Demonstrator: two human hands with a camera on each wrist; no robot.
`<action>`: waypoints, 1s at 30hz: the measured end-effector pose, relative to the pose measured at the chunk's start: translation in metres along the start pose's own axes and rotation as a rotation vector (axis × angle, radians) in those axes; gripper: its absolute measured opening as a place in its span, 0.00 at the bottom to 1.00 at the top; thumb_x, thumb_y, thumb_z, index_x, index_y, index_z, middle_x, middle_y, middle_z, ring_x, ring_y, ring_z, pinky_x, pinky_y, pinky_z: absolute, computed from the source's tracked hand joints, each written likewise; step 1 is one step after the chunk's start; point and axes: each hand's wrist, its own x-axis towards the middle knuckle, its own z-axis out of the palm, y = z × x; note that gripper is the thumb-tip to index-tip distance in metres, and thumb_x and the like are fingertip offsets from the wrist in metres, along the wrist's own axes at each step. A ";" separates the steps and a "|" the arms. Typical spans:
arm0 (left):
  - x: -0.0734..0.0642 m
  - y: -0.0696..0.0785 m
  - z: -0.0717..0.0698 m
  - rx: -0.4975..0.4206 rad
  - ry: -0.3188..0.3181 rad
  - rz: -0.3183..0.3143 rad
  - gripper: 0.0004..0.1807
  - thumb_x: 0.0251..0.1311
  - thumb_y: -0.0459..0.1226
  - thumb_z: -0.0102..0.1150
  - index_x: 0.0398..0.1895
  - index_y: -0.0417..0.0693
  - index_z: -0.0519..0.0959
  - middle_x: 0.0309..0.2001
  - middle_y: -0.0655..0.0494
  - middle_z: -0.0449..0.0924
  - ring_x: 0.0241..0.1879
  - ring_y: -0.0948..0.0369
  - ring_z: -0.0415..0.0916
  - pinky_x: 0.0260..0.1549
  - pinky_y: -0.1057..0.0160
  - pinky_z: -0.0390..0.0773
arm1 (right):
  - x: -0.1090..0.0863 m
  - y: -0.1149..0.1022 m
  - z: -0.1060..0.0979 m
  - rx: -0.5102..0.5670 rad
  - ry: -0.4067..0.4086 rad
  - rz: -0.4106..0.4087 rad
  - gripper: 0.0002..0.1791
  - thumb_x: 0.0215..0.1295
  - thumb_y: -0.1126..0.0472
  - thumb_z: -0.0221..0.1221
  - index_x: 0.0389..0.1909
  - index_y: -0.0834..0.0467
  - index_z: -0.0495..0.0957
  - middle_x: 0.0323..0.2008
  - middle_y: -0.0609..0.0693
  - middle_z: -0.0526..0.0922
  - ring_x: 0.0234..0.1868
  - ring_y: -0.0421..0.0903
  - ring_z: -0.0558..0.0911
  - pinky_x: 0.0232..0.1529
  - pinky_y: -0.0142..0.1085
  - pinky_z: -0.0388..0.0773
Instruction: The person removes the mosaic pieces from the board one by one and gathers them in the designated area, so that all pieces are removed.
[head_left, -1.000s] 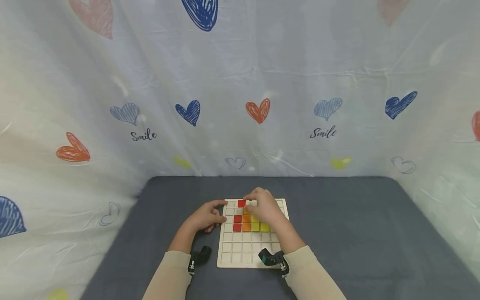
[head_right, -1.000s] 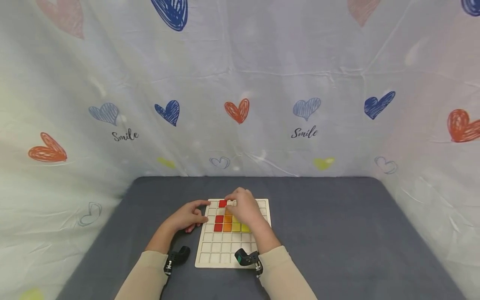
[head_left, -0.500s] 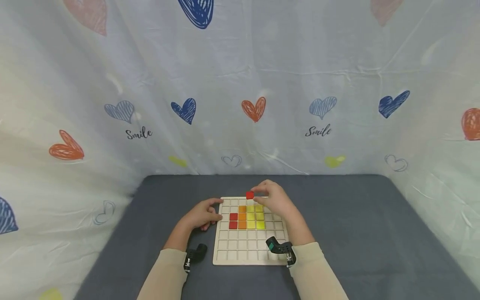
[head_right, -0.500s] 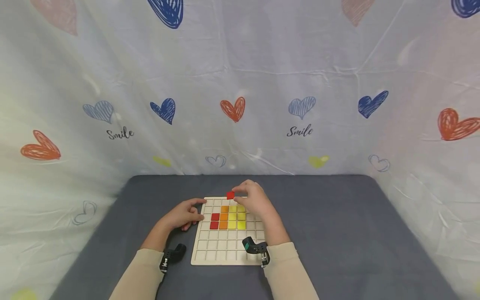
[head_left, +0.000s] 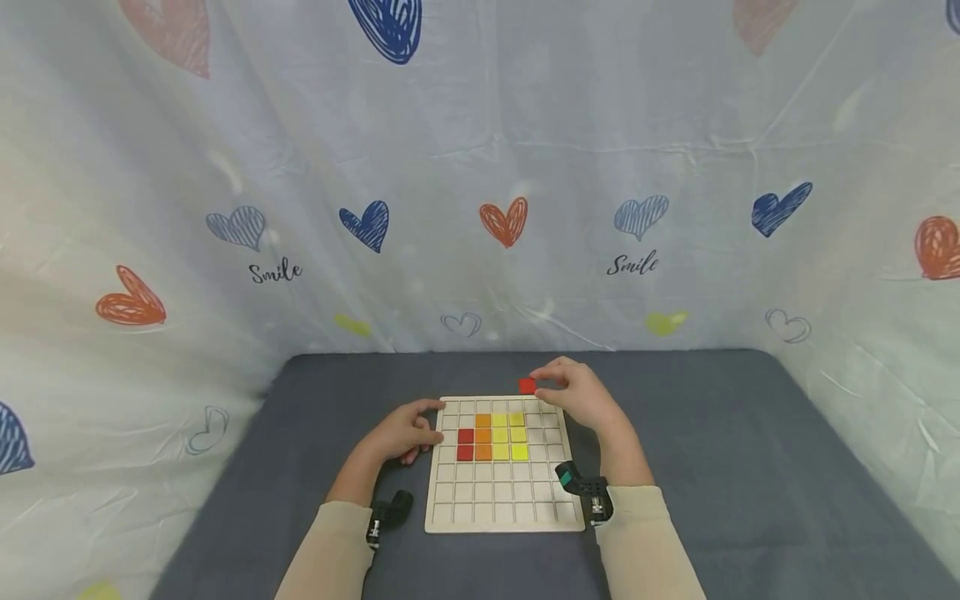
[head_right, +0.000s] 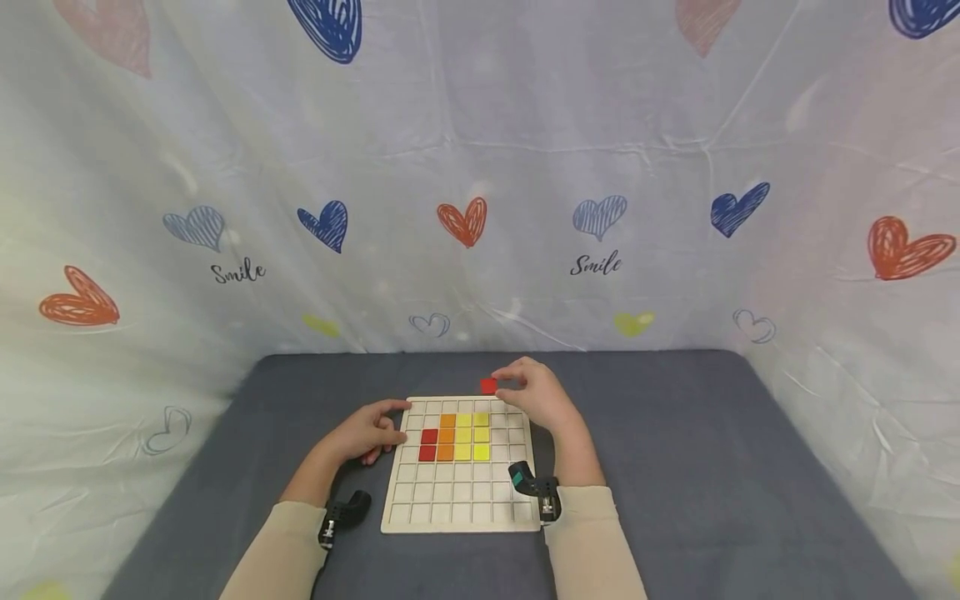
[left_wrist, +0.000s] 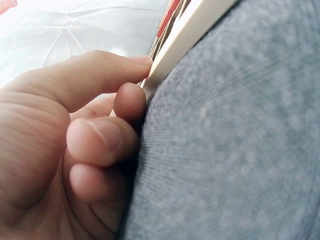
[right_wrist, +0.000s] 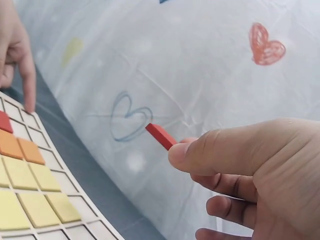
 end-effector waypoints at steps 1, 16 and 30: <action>0.000 0.000 0.000 -0.002 -0.001 -0.003 0.35 0.66 0.37 0.69 0.75 0.48 0.68 0.20 0.51 0.77 0.08 0.61 0.65 0.10 0.63 0.68 | -0.001 0.002 -0.002 -0.005 0.001 0.004 0.17 0.68 0.62 0.68 0.56 0.56 0.86 0.51 0.49 0.79 0.47 0.52 0.70 0.48 0.48 0.73; 0.000 -0.001 -0.001 -0.016 -0.011 0.002 0.36 0.65 0.38 0.69 0.75 0.49 0.67 0.20 0.51 0.76 0.08 0.61 0.65 0.11 0.63 0.68 | -0.011 0.039 -0.024 -0.069 0.044 0.112 0.17 0.65 0.60 0.69 0.55 0.58 0.86 0.53 0.55 0.81 0.50 0.55 0.73 0.50 0.53 0.74; -0.001 0.001 0.000 -0.013 -0.002 0.004 0.36 0.65 0.37 0.69 0.75 0.48 0.67 0.20 0.51 0.77 0.08 0.61 0.66 0.10 0.63 0.68 | -0.019 0.064 -0.028 -0.040 -0.044 0.286 0.15 0.63 0.65 0.68 0.51 0.62 0.86 0.24 0.47 0.73 0.29 0.45 0.71 0.35 0.39 0.66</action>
